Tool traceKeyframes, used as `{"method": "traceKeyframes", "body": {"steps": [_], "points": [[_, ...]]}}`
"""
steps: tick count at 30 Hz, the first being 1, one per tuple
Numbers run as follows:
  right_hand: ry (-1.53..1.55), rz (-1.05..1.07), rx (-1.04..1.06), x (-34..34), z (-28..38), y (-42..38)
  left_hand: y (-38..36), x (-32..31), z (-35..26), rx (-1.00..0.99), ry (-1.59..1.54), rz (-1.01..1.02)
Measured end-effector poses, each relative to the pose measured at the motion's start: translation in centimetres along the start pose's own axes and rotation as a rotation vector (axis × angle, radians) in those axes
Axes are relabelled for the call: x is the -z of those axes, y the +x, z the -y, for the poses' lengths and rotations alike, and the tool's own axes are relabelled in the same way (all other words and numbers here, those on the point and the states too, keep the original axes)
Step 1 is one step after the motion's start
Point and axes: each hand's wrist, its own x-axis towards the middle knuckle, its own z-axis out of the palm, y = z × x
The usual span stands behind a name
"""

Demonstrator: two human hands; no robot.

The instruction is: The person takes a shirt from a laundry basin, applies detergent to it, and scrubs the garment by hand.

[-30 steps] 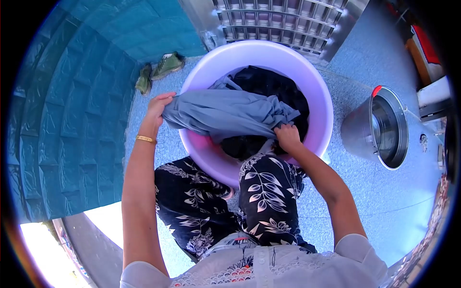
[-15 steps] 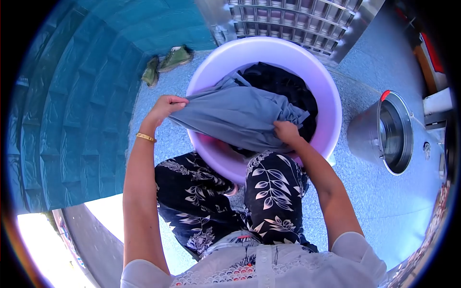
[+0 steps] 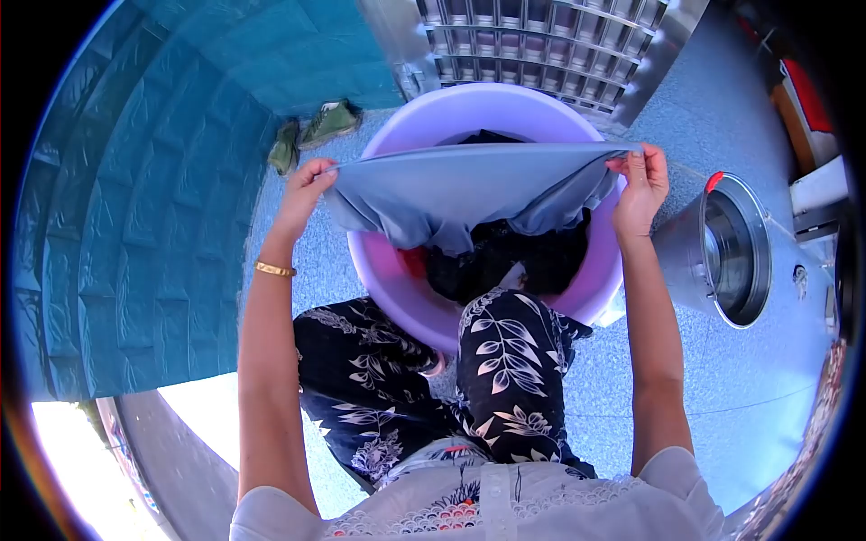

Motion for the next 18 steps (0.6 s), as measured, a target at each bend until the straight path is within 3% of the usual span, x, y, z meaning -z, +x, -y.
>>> {"method": "traceKeyframes", "body": {"steps": [1, 2, 4, 5, 7, 8, 9, 10, 12, 13, 15, 17, 18], "points": [[0.000, -0.004, 0.003, 0.1, 0.3, 0.6, -0.1, -0.1, -0.4, 0.039, -0.460, -0.049], [-0.009, -0.029, -0.011, 0.1, 0.3, 1.1, 0.1, -0.3, -0.7, 0.035, -0.460, -0.046], [-0.016, -0.093, -0.118, 0.2, -0.3, 2.3, 0.1, -1.8, -3.7, 0.197, -0.908, -0.046], [-0.016, -0.095, -0.119, 0.6, -1.8, 3.3, 0.4, -2.7, -3.6, 0.199, -0.908, -0.045], [-0.108, -0.079, -0.334, 2.5, -6.1, 4.6, 1.0, -4.9, -2.0, 0.189, -0.466, 0.241], [-0.113, -0.084, -0.332, 3.6, -7.5, 4.2, 0.8, -5.9, -1.5, 0.038, -0.112, 0.372], [-0.421, 0.046, -0.295, 4.8, -9.0, 3.6, 0.6, -6.9, -0.7, -0.121, 0.245, 0.490], [-0.727, 0.178, -0.256, 5.4, -9.3, 3.2, 1.0, -7.5, -0.1, -0.129, 0.242, 0.494], [-0.757, 0.134, -0.178, 7.7, -8.7, 1.4, 1.6, -8.1, 1.0, 0.043, 0.720, 0.802], [-0.782, 0.093, -0.108, 8.9, -8.0, -0.4, 1.7, -7.9, 1.0, 0.045, 0.721, 0.808], [-0.805, -0.033, -0.136, 11.9, -5.8, -4.0, 1.7, -7.0, 0.9, 0.339, 0.023, 0.404], [-0.998, -0.076, -0.117, 16.3, -5.6, -8.7, 2.3, -6.7, 2.2, 0.433, 0.064, 0.374], [-1.096, -0.034, -0.174, 18.3, -5.9, -11.5, 2.1, -6.7, 1.7, 0.444, -0.072, 0.296]]}}
